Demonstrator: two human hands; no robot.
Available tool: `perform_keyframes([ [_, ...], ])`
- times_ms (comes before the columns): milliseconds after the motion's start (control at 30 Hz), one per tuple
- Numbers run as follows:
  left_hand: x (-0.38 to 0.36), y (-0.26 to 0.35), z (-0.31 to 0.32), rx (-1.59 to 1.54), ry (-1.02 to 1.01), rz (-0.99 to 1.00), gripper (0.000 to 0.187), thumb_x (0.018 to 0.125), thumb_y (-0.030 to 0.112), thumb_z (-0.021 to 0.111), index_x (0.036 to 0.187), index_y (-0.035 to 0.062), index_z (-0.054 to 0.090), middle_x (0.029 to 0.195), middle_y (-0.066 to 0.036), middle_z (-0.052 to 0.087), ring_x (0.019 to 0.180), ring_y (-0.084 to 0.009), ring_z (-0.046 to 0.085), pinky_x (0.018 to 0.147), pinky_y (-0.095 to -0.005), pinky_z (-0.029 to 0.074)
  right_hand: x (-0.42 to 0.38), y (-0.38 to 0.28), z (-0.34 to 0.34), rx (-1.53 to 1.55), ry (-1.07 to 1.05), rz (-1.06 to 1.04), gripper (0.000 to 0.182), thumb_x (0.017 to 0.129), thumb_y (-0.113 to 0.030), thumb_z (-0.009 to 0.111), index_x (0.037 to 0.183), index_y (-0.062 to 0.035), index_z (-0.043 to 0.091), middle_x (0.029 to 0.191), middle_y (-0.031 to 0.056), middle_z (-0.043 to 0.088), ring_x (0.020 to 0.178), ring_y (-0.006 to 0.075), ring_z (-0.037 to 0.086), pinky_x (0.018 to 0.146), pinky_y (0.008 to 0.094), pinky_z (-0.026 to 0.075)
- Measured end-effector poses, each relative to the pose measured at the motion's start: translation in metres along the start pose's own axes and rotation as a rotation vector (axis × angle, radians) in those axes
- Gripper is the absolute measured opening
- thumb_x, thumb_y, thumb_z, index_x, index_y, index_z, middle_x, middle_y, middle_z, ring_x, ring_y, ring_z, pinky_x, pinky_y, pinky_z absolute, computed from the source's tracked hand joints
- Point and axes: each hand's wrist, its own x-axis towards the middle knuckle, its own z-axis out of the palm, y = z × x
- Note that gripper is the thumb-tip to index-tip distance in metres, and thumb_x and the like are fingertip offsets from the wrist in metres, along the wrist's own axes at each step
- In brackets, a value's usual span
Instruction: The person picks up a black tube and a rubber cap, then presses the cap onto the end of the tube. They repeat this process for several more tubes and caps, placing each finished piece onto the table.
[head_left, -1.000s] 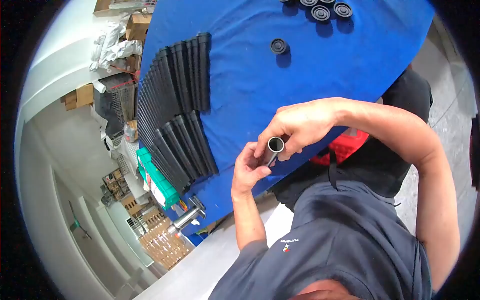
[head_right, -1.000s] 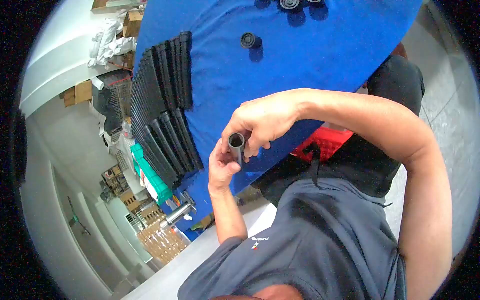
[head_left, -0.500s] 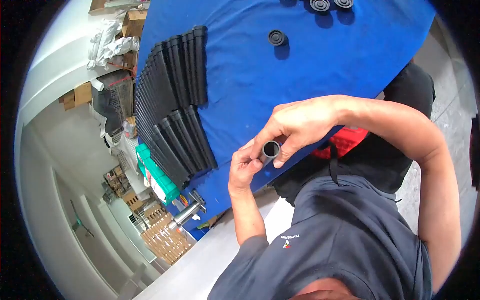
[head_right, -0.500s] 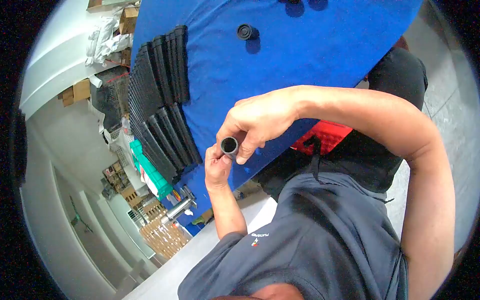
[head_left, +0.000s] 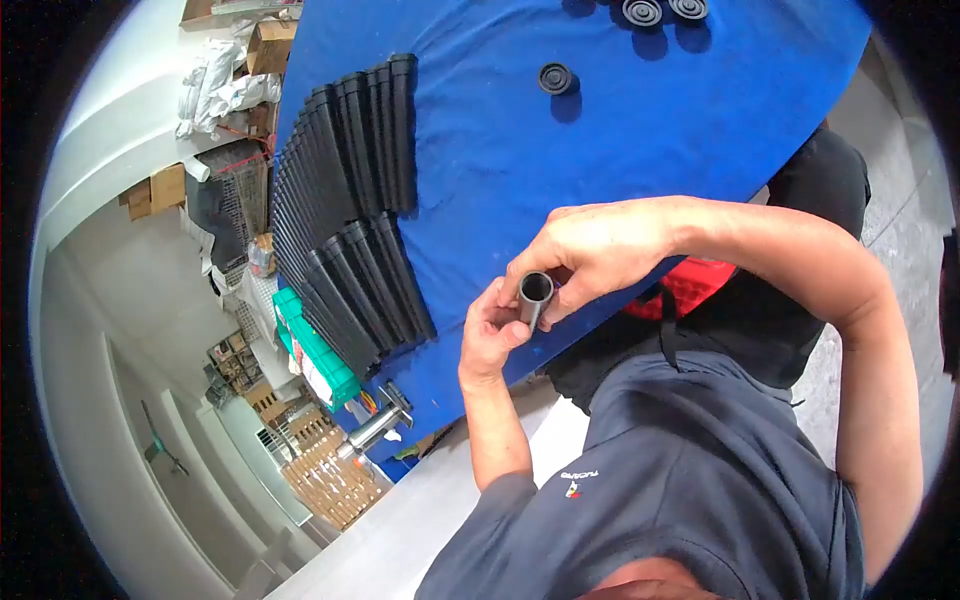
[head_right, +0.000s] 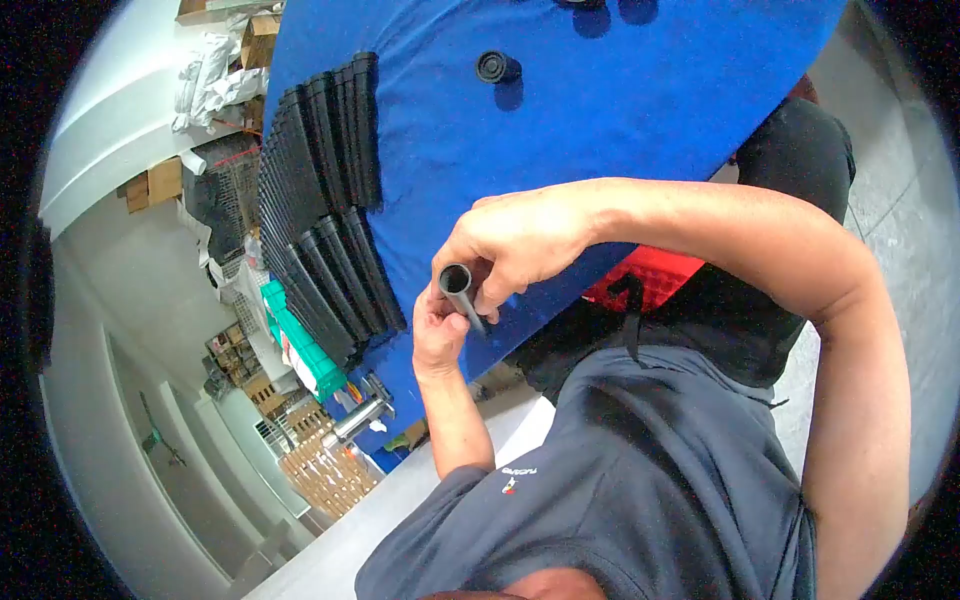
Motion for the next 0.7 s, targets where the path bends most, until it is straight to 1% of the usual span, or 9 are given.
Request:
perform_keyframes([
  [233, 0.001, -0.018, -0.022, 0.002, 0.031, 0.062, 0.038, 0.093, 0.025, 0.08, 0.115, -0.0031, 0.068, 0.107, -0.008, 0.07, 0.099, -0.0175, 0.066, 0.083, -0.0308, 0.053, -0.002, -0.003, -0.005, -0.188, 0.091, 0.031, 0.033, 0.09, -0.024, 0.076, 0.113, -0.0004, 0.073, 0.095, 0.0189, 0.076, 0.088, 0.0297, 0.075, 0.078, 0.0408, 0.056],
  [333, 0.013, -0.003, -0.003, 0.43, 0.165, 0.181, 0.023, 0.096, 0.012, 0.073, 0.111, -0.0046, 0.07, 0.108, -0.01, 0.071, 0.097, -0.02, 0.066, 0.084, -0.0327, 0.053, -0.005, -0.003, -0.01, -0.352, 0.282, 0.019, 0.034, 0.091, -0.029, 0.073, 0.107, 0.0017, 0.074, 0.087, 0.0217, 0.074, 0.079, 0.0316, 0.075, 0.071, 0.0411, 0.056],
  [367, 0.024, 0.002, 0.011, 0.742, 0.331, 0.409, 0.018, 0.092, 0.003, 0.07, 0.109, -0.0046, 0.071, 0.102, -0.012, 0.071, 0.093, -0.0238, 0.066, 0.084, -0.035, 0.052, -0.006, -0.001, -0.011, -0.393, 0.367, -0.012, 0.036, 0.092, -0.03, 0.072, 0.105, 0.0026, 0.074, 0.084, 0.0226, 0.074, 0.076, 0.0323, 0.074, 0.069, 0.0411, 0.056],
  [433, 0.031, 0.011, 0.03, 0.948, 0.715, 0.747, 0.017, 0.089, 0.001, 0.072, 0.105, -0.0024, 0.071, 0.096, -0.012, 0.07, 0.088, -0.027, 0.065, 0.083, -0.0369, 0.052, -0.006, -0.009, -0.018, -0.243, 0.487, 0.174, 0.032, 0.096, -0.025, 0.069, 0.11, 0.0039, 0.071, 0.077, 0.0151, 0.073, 0.066, 0.0185, 0.072, 0.059, 0.0335, 0.057],
  [467, 0.023, 0.01, 0.029, 0.88, 0.69, 0.789, 0.014, 0.092, 0.0, 0.07, 0.105, -0.002, 0.071, 0.102, -0.011, 0.068, 0.091, -0.0197, 0.064, 0.082, -0.03, 0.052, -0.007, -0.011, -0.022, -0.07, 0.563, 0.191, 0.032, 0.097, -0.025, 0.068, 0.112, 0.003, 0.071, 0.079, 0.0119, 0.072, 0.066, 0.0157, 0.071, 0.058, 0.0308, 0.056],
  [500, 0.023, 0.01, 0.034, 0.84, 0.658, 0.849, 0.01, 0.092, 0.002, 0.069, 0.102, -0.0016, 0.07, 0.099, -0.012, 0.069, 0.089, -0.0189, 0.064, 0.08, -0.0307, 0.052, -0.008, -0.012, -0.026, 0.103, 0.638, 0.21, 0.031, 0.098, -0.024, 0.067, 0.114, 0.002, 0.071, 0.08, 0.0088, 0.071, 0.065, 0.013, 0.069, 0.057, 0.0281, 0.056],
  [567, 0.029, 0.006, 0.036, 0.519, 0.412, 0.633, 0.012, 0.094, 0.009, 0.071, 0.101, -0.0015, 0.071, 0.096, -0.011, 0.069, 0.087, -0.0189, 0.064, 0.079, -0.0318, 0.053, -0.009, -0.008, -0.033, 0.299, 0.739, 0.109, 0.034, 0.101, -0.03, 0.066, 0.113, 0.002, 0.07, 0.082, 0.0073, 0.069, 0.064, 0.0125, 0.067, 0.054, 0.0265, 0.055],
  [600, 0.038, 0.008, 0.042, 0.248, 0.376, 0.375, 0.026, 0.096, 0.018, 0.072, 0.113, -0.0019, 0.069, 0.11, -0.014, 0.07, 0.102, -0.0231, 0.065, 0.083, -0.0349, 0.055, -0.008, -0.007, -0.033, 0.354, 0.756, 0.082, 0.037, 0.101, -0.032, 0.066, 0.113, 0.0019, 0.069, 0.082, 0.0072, 0.07, 0.064, 0.0118, 0.067, 0.054, 0.0259, 0.054],
  [700, 0.085, 0.023, 0.054, -0.332, 0.203, 0.498, 0.039, 0.098, 0.02, 0.072, 0.131, 0.0034, 0.062, 0.135, -0.016, 0.063, 0.128, -0.0283, 0.058, 0.1, -0.0423, 0.053, 0.0, -0.005, -0.03, 0.442, 0.74, 0.072, 0.04, 0.102, -0.037, 0.065, 0.115, 0.0013, 0.067, 0.083, 0.0073, 0.071, 0.064, 0.0109, 0.066, 0.053, 0.0247, 0.053],
])
